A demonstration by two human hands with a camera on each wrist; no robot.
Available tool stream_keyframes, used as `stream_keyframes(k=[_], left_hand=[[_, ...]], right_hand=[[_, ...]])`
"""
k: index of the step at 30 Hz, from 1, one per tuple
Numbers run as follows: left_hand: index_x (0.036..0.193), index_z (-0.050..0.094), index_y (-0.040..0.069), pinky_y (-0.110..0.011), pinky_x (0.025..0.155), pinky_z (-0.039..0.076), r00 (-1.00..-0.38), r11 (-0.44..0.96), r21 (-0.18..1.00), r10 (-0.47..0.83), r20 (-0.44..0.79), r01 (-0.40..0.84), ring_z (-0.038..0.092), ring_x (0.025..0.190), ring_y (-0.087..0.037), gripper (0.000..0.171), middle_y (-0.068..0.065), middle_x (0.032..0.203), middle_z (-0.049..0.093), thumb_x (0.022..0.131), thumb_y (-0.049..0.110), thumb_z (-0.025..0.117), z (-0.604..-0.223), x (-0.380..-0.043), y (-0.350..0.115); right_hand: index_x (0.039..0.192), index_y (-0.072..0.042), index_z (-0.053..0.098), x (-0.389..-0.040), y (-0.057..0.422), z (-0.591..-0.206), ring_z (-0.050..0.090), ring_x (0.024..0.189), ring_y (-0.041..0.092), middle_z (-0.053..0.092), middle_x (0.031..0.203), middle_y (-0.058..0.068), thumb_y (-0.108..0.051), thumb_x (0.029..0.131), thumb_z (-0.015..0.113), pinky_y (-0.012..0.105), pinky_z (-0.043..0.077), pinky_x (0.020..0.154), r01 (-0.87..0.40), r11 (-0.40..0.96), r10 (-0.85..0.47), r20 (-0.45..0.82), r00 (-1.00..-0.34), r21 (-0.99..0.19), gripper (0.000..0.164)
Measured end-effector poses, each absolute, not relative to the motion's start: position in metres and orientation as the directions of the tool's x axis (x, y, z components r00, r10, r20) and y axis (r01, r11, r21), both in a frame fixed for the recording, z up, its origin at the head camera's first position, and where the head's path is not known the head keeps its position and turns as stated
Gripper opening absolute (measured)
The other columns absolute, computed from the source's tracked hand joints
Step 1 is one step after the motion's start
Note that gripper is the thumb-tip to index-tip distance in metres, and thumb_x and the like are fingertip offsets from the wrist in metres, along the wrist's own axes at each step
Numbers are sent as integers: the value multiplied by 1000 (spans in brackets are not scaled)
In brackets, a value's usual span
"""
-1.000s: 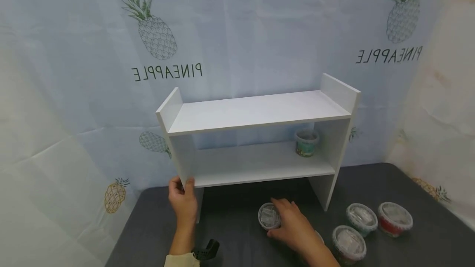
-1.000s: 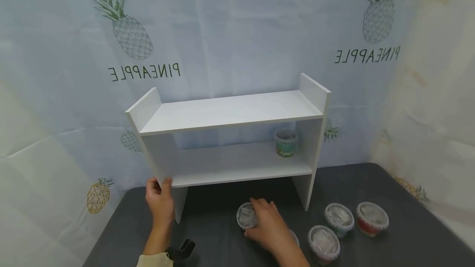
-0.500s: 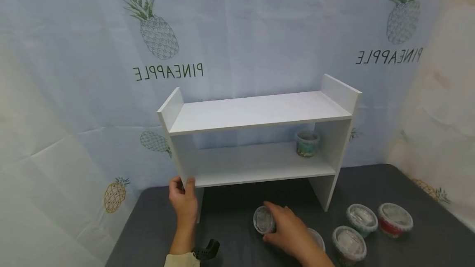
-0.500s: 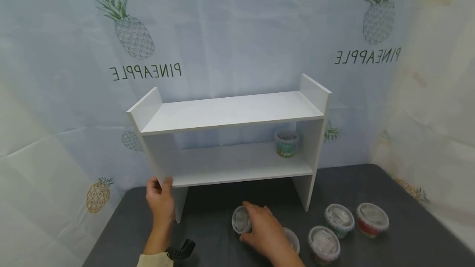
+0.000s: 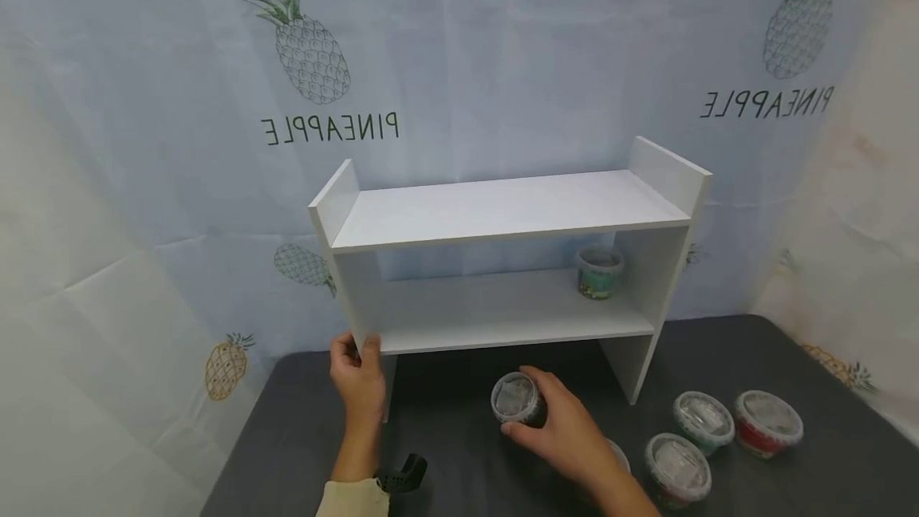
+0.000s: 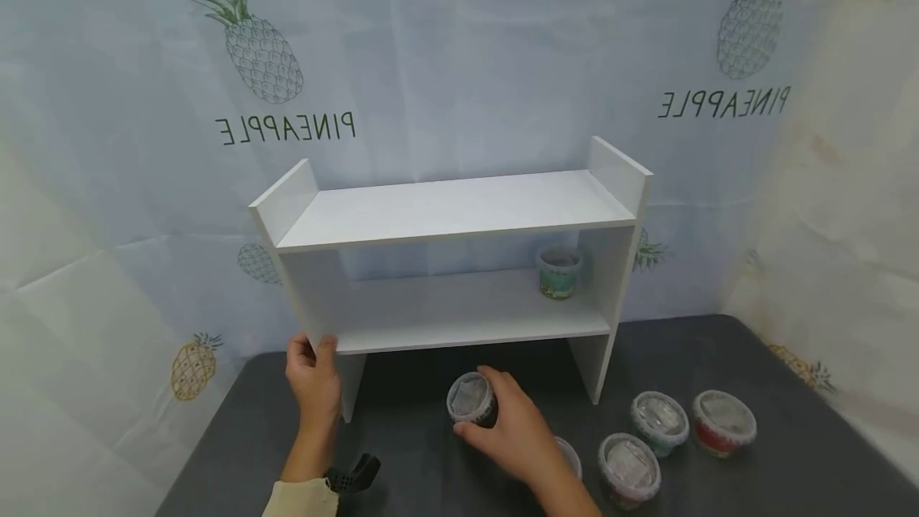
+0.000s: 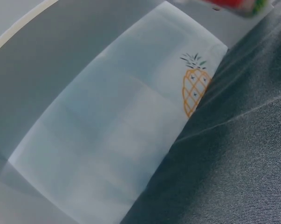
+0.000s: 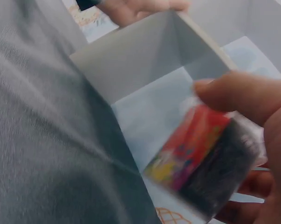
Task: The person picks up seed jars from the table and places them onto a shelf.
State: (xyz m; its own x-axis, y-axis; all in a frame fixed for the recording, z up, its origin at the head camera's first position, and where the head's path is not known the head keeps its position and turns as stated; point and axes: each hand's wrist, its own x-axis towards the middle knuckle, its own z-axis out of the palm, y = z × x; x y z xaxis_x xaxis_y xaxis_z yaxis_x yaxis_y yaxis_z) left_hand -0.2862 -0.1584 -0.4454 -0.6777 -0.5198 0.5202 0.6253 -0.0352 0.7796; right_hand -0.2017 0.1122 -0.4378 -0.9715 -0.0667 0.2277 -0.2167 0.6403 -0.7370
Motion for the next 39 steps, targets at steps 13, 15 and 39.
stream_keyframes(k=[13,15,39], left_hand=[[109,54,-3,-18,73,48,-687,-32,788,-513,515,615,59,86,-9,18,0,99,58,93,3,61,-440,-293,-155],[109,54,-3,-18,73,48,-685,-46,780,-512,518,624,60,86,-9,19,0,99,58,92,2,61,-439,-295,-154],[110,50,-16,-16,69,47,-673,-2,787,-521,525,616,57,78,-4,24,5,94,56,91,-4,59,-422,-272,-153]], right_hand=[[148,-27,38,-189,111,-403,63,109,24,54,134,12,-25,82,80,27,54,79,-273,333,48,305,-951,-902,79],[149,-26,36,-189,111,-395,63,110,27,52,135,13,-23,84,79,27,55,78,-304,323,53,338,-940,-896,78],[154,-15,28,-252,92,-347,59,117,29,47,139,16,-25,90,73,34,54,85,-492,344,-87,495,-865,-800,78]])
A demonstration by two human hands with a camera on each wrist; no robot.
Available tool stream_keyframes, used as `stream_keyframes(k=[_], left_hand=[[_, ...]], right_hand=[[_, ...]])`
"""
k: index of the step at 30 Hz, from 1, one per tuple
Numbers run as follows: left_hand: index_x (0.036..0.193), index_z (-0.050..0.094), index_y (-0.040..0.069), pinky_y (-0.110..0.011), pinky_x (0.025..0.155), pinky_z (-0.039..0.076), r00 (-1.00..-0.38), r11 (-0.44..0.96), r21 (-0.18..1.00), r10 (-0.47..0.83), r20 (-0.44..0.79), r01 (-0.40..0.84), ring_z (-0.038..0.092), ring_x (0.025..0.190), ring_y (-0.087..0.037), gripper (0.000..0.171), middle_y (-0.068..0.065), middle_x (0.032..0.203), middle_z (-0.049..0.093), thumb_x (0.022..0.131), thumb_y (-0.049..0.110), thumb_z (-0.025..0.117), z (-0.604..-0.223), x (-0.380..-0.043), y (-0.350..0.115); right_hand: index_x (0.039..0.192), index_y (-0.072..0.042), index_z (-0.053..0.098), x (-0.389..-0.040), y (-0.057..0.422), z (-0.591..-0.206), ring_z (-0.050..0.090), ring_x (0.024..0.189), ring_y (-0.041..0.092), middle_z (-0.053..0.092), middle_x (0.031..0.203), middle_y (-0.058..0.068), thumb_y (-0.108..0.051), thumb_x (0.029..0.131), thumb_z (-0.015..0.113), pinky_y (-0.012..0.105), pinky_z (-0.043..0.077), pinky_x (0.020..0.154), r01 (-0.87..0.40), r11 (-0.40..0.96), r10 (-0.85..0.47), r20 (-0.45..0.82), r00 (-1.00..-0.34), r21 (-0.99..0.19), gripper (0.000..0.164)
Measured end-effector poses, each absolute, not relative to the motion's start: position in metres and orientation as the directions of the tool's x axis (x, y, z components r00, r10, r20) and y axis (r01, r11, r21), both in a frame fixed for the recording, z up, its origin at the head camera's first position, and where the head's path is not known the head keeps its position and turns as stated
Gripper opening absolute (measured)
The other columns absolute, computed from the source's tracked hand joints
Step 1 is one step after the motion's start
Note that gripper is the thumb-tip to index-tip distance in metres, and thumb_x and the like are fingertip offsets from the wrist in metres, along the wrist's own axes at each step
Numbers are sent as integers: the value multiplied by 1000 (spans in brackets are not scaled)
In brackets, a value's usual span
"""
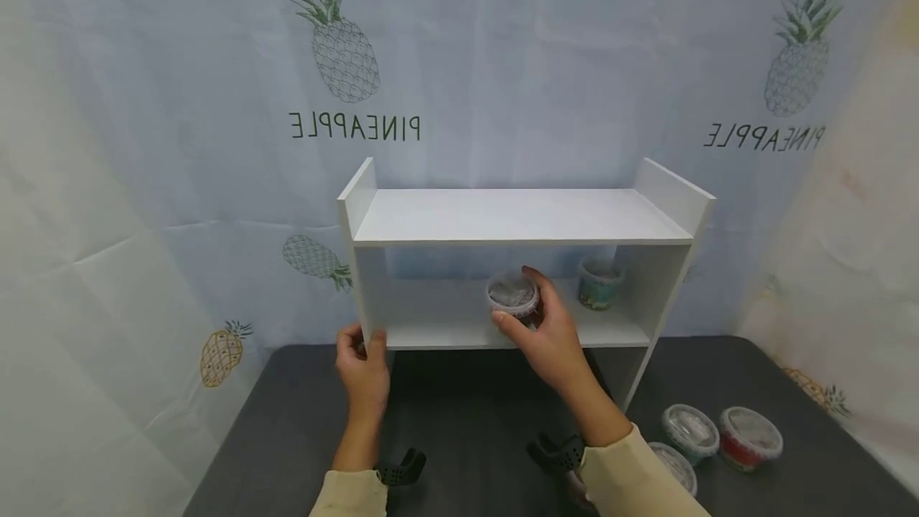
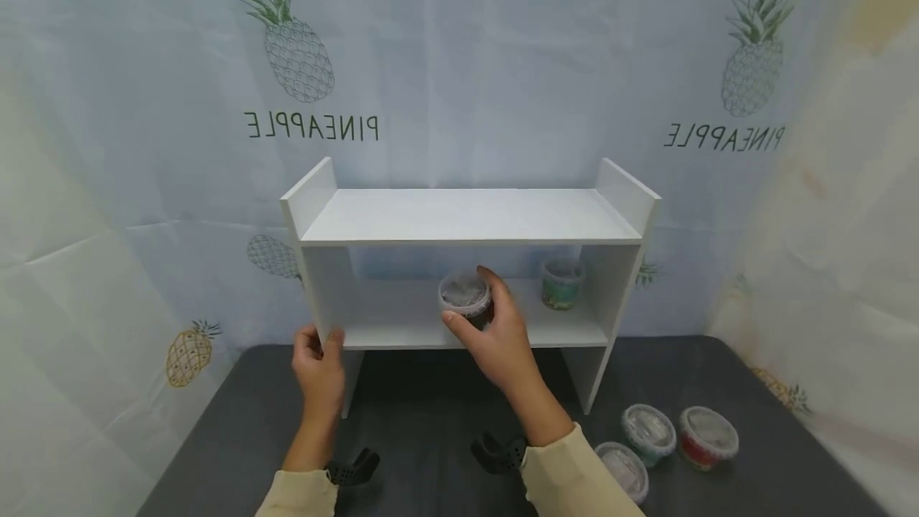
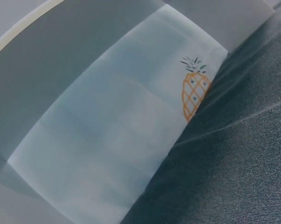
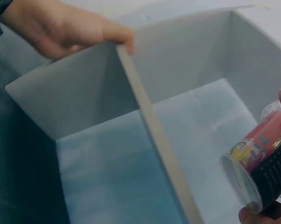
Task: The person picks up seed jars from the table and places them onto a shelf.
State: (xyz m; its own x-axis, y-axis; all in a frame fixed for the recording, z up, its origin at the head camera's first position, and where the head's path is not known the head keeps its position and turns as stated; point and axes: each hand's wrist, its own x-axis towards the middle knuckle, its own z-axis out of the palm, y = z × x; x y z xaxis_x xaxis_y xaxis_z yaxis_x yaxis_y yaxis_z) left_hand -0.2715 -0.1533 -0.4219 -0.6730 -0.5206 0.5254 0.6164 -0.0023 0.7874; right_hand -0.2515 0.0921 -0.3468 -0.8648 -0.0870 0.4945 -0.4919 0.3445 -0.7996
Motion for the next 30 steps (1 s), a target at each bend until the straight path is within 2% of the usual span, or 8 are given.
stream_keyframes(k=[8,16,24,30], left_hand=[[110,51,-17,-16,67,47,-664,12,783,-520,537,622,57,76,-2,26,6,93,56,89,-5,60,-425,-272,-153],[111,50,-17,-16,68,48,-669,-7,782,-524,528,623,58,78,-2,26,4,94,57,89,-6,60,-422,-272,-152],[112,51,-15,-18,66,45,-687,34,803,-497,530,595,55,77,-2,27,3,97,55,92,0,61,-422,-267,-153],[113,50,-16,-17,67,46,-684,14,797,-505,527,603,57,79,-2,28,-3,99,56,92,-1,60,-422,-269,-154]], right_hand=[[154,-20,28,-264,86,-355,60,109,27,53,132,17,-36,89,73,35,53,80,-381,445,-100,378,-920,-811,81],[155,-20,27,-269,82,-355,60,111,29,50,135,17,-37,89,72,38,53,81,-386,429,-104,380,-919,-817,81],[155,-21,25,-275,81,-360,59,114,30,49,137,16,-42,89,70,42,53,83,-333,435,-86,330,-940,-836,82],[153,-19,26,-276,78,-355,59,115,30,47,138,16,-42,88,71,43,53,84,-296,416,-64,297,-953,-860,82]])
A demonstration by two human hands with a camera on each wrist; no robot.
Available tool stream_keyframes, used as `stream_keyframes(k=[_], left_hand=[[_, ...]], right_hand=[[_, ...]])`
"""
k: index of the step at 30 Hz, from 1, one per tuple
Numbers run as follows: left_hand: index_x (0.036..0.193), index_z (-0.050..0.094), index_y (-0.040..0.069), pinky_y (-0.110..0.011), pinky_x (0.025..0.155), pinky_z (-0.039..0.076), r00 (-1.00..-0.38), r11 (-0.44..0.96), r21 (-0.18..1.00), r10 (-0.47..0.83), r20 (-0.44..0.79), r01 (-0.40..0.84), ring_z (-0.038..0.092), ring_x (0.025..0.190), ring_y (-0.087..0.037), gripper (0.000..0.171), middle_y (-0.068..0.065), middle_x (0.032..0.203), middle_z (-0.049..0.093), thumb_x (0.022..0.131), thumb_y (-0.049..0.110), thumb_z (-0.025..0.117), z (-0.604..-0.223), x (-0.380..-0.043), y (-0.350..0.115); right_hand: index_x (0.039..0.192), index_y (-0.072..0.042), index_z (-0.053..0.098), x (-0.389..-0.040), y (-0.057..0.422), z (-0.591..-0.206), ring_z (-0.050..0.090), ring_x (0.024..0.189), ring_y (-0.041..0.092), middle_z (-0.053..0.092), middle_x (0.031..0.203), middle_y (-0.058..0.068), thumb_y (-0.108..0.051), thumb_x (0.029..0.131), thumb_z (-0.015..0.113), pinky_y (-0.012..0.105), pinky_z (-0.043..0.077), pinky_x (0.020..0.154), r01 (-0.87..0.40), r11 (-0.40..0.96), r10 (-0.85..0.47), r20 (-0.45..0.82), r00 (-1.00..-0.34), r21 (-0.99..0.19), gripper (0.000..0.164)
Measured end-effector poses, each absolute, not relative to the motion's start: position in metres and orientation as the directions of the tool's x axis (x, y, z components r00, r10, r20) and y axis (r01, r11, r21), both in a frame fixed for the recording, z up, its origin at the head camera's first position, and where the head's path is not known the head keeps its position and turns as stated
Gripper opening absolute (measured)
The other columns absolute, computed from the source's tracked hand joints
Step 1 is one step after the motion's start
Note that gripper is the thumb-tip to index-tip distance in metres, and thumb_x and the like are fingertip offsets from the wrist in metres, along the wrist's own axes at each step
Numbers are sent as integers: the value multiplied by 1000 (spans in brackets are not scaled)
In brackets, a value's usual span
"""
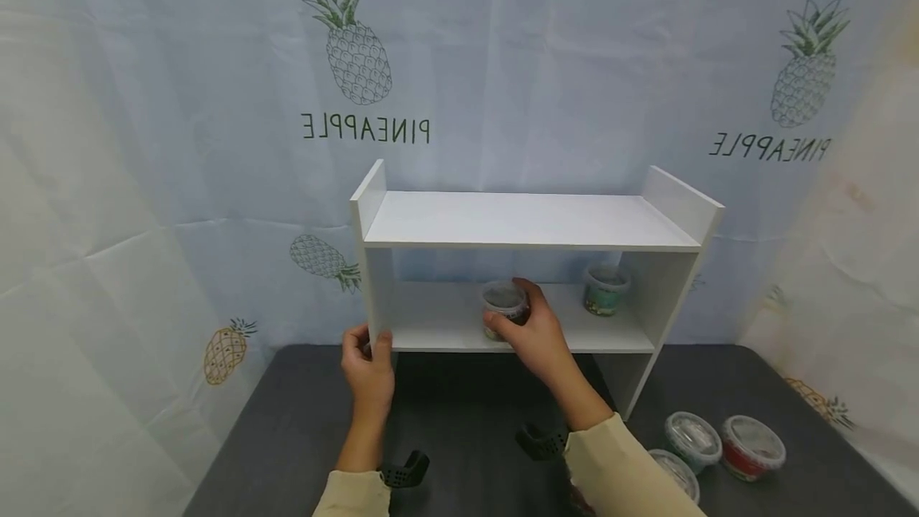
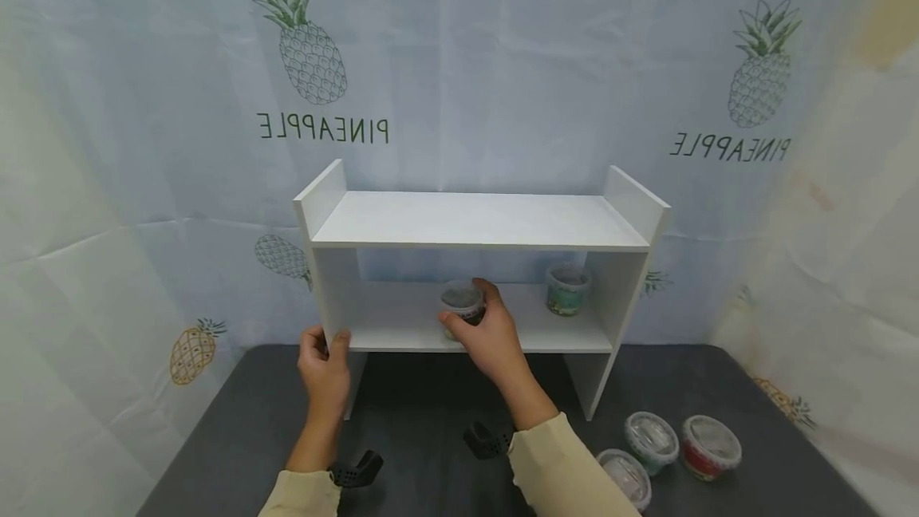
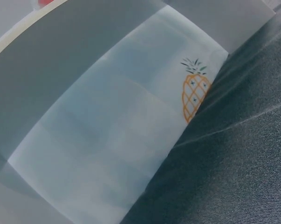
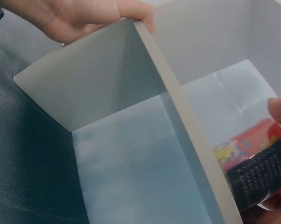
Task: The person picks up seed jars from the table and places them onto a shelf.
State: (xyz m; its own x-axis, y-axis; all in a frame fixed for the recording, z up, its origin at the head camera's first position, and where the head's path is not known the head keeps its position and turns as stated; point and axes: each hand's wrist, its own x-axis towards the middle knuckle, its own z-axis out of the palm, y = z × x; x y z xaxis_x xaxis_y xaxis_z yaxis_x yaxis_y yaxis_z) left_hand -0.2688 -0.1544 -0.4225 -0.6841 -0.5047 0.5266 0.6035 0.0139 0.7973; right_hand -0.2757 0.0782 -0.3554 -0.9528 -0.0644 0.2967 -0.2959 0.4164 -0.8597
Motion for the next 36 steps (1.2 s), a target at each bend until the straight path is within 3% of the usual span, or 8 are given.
stream_keyframes(k=[6,11,20,29,36], left_hand=[[114,50,-15,-16,68,47,-690,8,798,-496,527,603,57,80,-2,27,-18,102,57,92,-1,59,-423,-269,-154],[114,50,-15,-16,68,46,-692,25,805,-497,524,593,57,79,-3,26,-26,105,56,93,-1,59,-424,-268,-154],[114,51,-12,-17,69,48,-681,30,801,-507,528,599,59,81,-5,27,1,100,57,93,0,60,-442,-289,-158],[115,52,-11,-16,70,48,-668,13,788,-522,531,616,59,81,-6,27,0,100,56,93,1,61,-445,-293,-159],[113,51,-15,-16,69,47,-677,13,793,-512,529,609,57,78,-3,26,3,98,55,91,-4,59,-430,-278,-155]], right_hand=[[154,-15,23,-286,79,-349,58,117,32,45,141,15,-40,88,72,44,53,87,-246,397,-67,239,-969,-884,86],[154,-17,21,-305,81,-348,52,124,34,43,144,17,-45,86,71,50,45,96,-201,443,-50,200,-978,-874,89],[156,-19,18,-309,82,-349,46,131,36,39,148,18,-44,88,70,53,41,101,-202,414,-38,205,-978,-888,89],[158,-19,15,-309,77,-348,40,137,39,37,151,20,-49,89,67,57,37,106,-234,466,-11,259,-966,-853,91],[158,-16,16,-305,77,-351,40,138,39,39,151,21,-46,91,66,57,37,107,-243,499,-1,280,-960,-832,89]])
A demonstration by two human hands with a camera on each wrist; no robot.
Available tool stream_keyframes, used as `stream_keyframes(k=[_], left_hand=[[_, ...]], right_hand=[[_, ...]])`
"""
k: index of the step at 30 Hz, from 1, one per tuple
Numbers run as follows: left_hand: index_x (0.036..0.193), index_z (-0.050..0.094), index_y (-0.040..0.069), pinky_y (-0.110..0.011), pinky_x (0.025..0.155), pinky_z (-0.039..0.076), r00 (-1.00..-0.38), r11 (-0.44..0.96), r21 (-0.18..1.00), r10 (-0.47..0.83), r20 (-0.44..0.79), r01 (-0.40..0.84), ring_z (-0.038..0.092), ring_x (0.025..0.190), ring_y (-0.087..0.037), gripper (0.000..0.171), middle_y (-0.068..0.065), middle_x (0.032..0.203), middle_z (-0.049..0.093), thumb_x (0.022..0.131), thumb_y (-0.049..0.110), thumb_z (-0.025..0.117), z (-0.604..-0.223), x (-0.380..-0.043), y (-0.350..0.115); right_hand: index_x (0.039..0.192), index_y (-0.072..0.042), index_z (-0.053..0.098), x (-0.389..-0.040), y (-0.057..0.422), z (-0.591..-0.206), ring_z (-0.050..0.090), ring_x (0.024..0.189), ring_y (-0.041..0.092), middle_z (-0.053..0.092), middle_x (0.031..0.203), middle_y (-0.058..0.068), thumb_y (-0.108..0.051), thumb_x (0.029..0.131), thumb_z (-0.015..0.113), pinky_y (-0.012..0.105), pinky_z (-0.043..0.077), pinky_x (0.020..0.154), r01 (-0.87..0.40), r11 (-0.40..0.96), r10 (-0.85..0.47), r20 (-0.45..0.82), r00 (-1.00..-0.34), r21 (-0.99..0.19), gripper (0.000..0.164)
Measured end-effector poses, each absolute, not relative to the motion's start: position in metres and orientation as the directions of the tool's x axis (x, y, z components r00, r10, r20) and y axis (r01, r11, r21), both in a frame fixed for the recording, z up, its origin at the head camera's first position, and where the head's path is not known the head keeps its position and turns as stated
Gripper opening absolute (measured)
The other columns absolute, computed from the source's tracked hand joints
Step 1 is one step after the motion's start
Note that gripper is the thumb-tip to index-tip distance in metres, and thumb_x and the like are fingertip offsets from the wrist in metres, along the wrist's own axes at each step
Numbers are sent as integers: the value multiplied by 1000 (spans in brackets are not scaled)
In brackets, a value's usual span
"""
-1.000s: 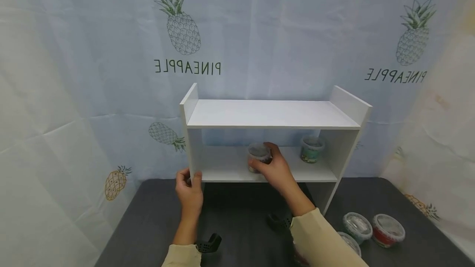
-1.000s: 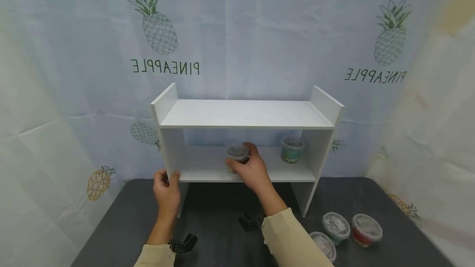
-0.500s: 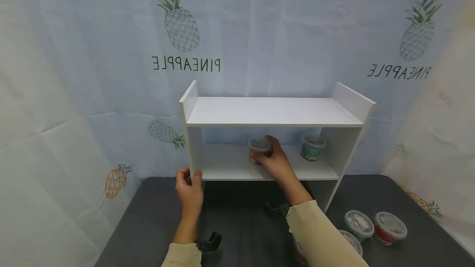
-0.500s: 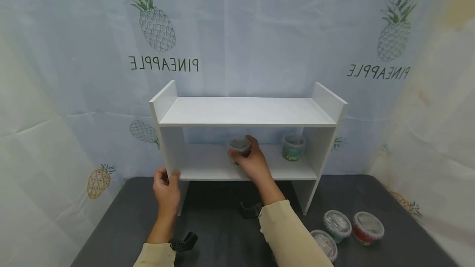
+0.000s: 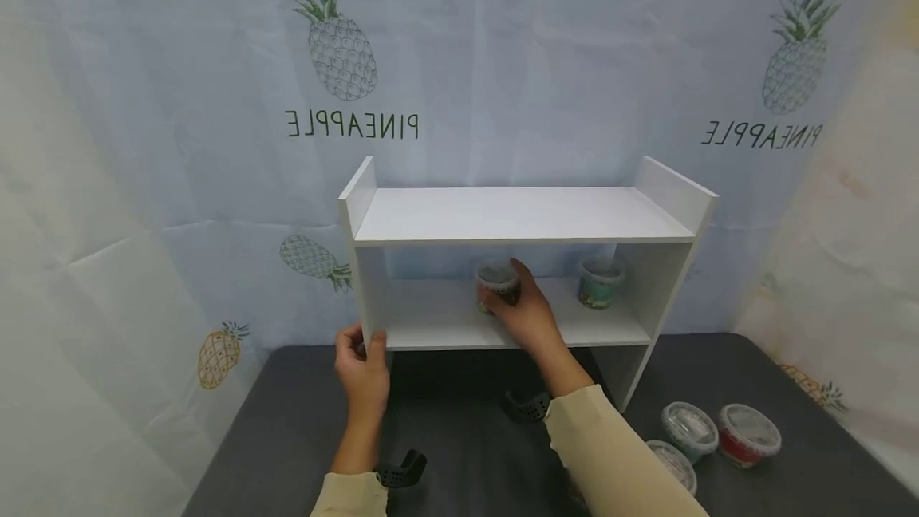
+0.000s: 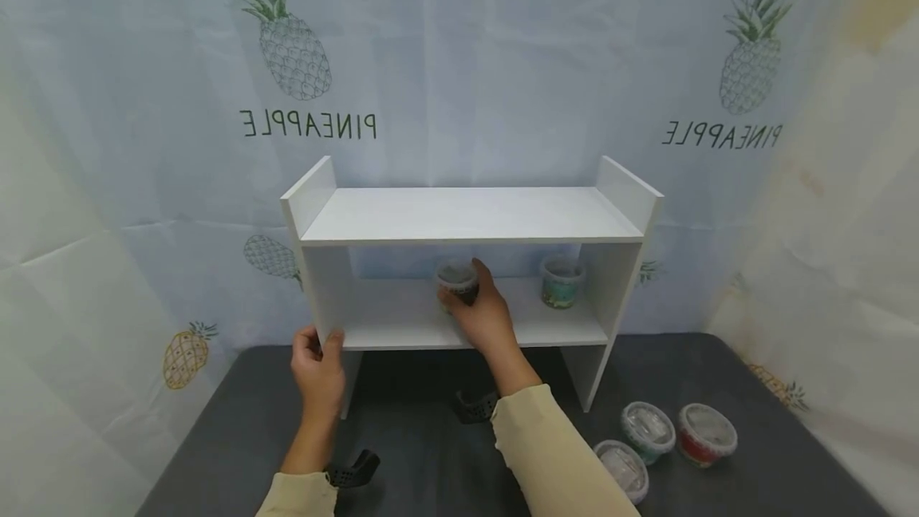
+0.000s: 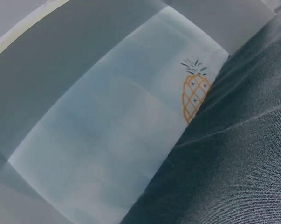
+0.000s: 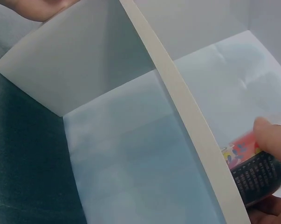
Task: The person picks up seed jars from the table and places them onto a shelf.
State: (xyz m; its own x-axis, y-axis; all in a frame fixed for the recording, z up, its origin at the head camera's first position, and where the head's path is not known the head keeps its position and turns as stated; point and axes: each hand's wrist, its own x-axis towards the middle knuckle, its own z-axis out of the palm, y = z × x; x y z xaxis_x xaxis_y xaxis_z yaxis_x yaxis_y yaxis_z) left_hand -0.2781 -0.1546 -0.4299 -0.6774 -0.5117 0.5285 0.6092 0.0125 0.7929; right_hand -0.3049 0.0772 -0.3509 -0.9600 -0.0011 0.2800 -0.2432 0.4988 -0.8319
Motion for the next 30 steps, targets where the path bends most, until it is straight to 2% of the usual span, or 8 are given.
stream_keyframes(k=[2,11,22,30], left_hand=[[111,51,-15,-15,69,46,-673,21,789,-508,537,614,57,78,-3,25,4,97,55,91,-4,59,-426,-274,-154],[114,52,-11,-16,69,48,-678,12,799,-520,519,601,59,81,-6,27,2,100,56,92,1,61,-448,-292,-160],[114,51,-14,-17,70,49,-694,-15,799,-507,512,601,61,81,-7,27,0,101,57,91,-3,60,-438,-291,-160],[113,52,-11,-17,70,48,-675,14,787,-505,537,616,61,81,-6,25,0,101,57,93,2,60,-440,-288,-157]], right_hand=[[158,-16,16,-304,77,-352,40,138,40,39,150,21,-45,91,67,57,37,107,-245,493,1,281,-960,-835,89],[158,-18,14,-305,76,-352,39,139,39,37,151,21,-47,91,66,58,36,107,-236,495,-7,268,-963,-836,90],[159,-21,10,-305,76,-348,35,141,39,33,155,19,-59,90,60,58,35,108,-204,494,4,237,-972,-845,93],[159,-19,10,-303,77,-350,38,139,39,35,153,21,-58,90,60,58,36,107,-213,476,2,243,-970,-853,94]])
